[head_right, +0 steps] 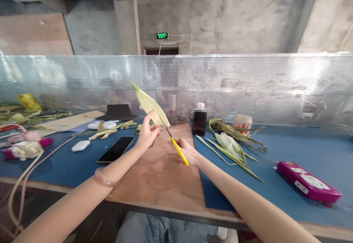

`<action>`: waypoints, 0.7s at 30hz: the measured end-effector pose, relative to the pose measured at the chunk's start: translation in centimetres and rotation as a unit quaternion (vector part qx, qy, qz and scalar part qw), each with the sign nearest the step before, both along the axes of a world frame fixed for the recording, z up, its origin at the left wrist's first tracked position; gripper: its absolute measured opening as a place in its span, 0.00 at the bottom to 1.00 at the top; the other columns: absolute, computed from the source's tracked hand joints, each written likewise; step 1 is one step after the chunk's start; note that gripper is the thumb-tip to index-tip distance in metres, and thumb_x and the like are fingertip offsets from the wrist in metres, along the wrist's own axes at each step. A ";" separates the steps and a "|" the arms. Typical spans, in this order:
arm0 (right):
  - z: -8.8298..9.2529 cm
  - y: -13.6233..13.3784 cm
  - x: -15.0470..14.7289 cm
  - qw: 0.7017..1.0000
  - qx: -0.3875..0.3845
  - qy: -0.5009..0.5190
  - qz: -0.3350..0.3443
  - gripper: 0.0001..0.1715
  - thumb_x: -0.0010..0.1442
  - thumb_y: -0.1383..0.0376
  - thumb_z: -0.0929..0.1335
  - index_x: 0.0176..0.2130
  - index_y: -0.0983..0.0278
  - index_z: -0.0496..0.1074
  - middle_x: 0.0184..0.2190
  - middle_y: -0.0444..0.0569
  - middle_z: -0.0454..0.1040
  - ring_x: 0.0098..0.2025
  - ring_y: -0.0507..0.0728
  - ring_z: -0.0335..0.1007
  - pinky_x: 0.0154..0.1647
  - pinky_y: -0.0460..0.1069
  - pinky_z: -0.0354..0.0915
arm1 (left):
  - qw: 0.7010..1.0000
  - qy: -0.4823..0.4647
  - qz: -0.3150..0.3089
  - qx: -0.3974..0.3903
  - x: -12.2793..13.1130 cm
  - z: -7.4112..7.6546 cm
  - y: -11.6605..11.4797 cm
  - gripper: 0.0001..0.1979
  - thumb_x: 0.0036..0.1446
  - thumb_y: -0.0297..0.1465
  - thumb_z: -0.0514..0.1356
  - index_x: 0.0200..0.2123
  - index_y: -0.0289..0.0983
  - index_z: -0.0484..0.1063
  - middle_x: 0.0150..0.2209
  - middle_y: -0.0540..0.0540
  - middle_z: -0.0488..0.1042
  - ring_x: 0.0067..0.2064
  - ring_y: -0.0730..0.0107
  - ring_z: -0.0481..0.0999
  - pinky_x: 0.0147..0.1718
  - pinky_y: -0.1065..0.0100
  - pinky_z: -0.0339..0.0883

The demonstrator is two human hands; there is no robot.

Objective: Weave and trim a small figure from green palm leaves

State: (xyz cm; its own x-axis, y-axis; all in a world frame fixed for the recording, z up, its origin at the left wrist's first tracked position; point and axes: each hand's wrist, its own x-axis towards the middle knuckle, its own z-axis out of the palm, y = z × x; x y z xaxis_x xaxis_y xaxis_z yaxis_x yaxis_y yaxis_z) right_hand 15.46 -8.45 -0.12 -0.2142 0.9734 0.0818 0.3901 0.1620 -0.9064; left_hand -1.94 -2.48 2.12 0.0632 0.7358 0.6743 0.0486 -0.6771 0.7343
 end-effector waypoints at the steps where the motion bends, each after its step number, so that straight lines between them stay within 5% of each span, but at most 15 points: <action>1: 0.0 0.0 0.0 1.000 0.001 0.002 0.001 0.30 0.52 0.38 0.62 0.38 0.60 0.59 0.19 0.36 0.59 0.15 0.47 0.56 0.10 0.42 0.58 | 1.000 0.000 -0.003 0.000 0.0 0.0 0.0 0.34 0.52 0.30 0.59 0.60 0.46 0.50 0.48 0.42 0.69 0.32 0.69 0.74 0.26 0.70 0.68; 21: -0.7 0.6 -0.1 1.000 -0.003 0.026 -0.013 0.26 0.54 0.42 0.62 0.38 0.59 0.59 0.19 0.36 0.59 0.13 0.47 0.58 0.08 0.42 0.58 | 0.999 -0.017 -0.023 0.019 0.0 -0.1 0.2 0.33 0.52 0.27 0.60 0.60 0.45 0.52 0.55 0.40 0.63 0.31 0.74 0.74 0.24 0.73 0.68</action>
State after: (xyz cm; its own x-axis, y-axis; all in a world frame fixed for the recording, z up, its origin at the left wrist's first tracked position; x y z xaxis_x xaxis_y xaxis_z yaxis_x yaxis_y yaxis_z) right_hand 15.31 -7.88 -0.87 -0.1851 0.9788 0.0872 0.3457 0.1479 -0.9266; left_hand -1.93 -2.32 1.98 0.0730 0.7067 0.7037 -0.0068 -0.7052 0.7090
